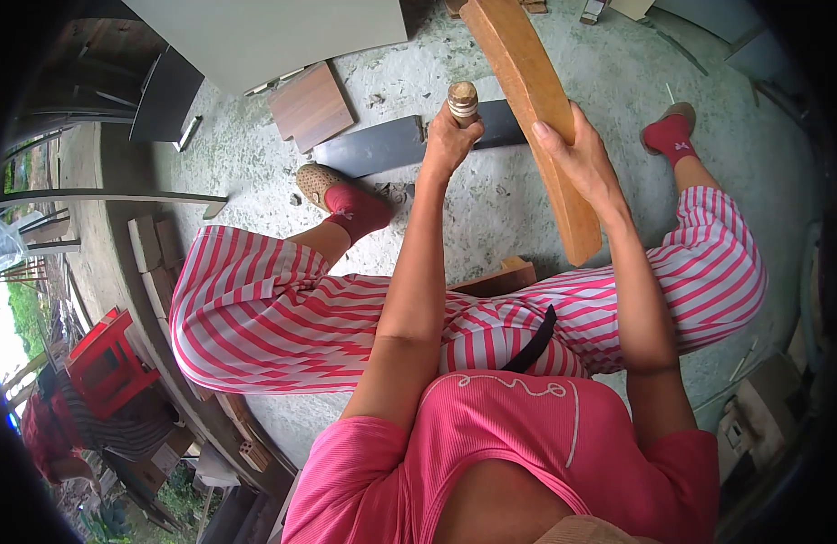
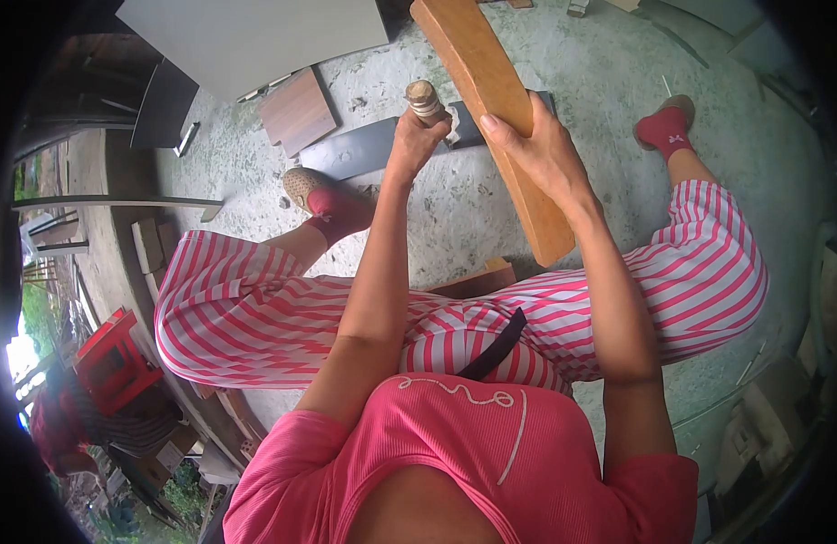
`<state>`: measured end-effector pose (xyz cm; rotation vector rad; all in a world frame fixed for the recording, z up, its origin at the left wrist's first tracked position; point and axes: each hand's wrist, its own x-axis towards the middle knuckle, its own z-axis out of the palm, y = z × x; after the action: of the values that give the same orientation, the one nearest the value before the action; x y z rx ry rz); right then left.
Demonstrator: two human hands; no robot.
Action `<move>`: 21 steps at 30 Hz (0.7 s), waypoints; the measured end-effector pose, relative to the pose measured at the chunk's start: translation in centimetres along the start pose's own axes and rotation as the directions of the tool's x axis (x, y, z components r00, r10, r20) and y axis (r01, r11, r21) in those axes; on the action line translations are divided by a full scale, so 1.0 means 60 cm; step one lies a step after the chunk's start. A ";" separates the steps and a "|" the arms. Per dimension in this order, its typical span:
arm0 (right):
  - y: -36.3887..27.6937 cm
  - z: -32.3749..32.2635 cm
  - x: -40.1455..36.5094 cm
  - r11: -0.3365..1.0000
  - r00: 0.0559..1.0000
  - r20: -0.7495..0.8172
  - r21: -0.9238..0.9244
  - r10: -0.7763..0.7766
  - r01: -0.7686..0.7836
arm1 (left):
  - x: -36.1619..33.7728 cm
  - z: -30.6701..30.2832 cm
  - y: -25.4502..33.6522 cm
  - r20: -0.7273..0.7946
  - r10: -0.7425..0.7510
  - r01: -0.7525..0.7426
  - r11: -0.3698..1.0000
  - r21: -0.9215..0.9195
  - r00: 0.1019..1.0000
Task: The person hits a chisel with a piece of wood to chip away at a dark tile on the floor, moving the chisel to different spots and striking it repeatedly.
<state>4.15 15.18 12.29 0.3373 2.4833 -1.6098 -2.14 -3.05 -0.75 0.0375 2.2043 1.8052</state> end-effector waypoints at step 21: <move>-0.028 0.022 -0.008 0.958 0.984 0.151 -0.281 0.098 -0.052 | -0.003 0.019 0.004 0.061 0.052 -0.038 0.976 -0.212 0.997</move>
<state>4.14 13.29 13.36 0.2458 2.4900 -1.1888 -1.74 -1.92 -0.67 0.1015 1.9709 2.0226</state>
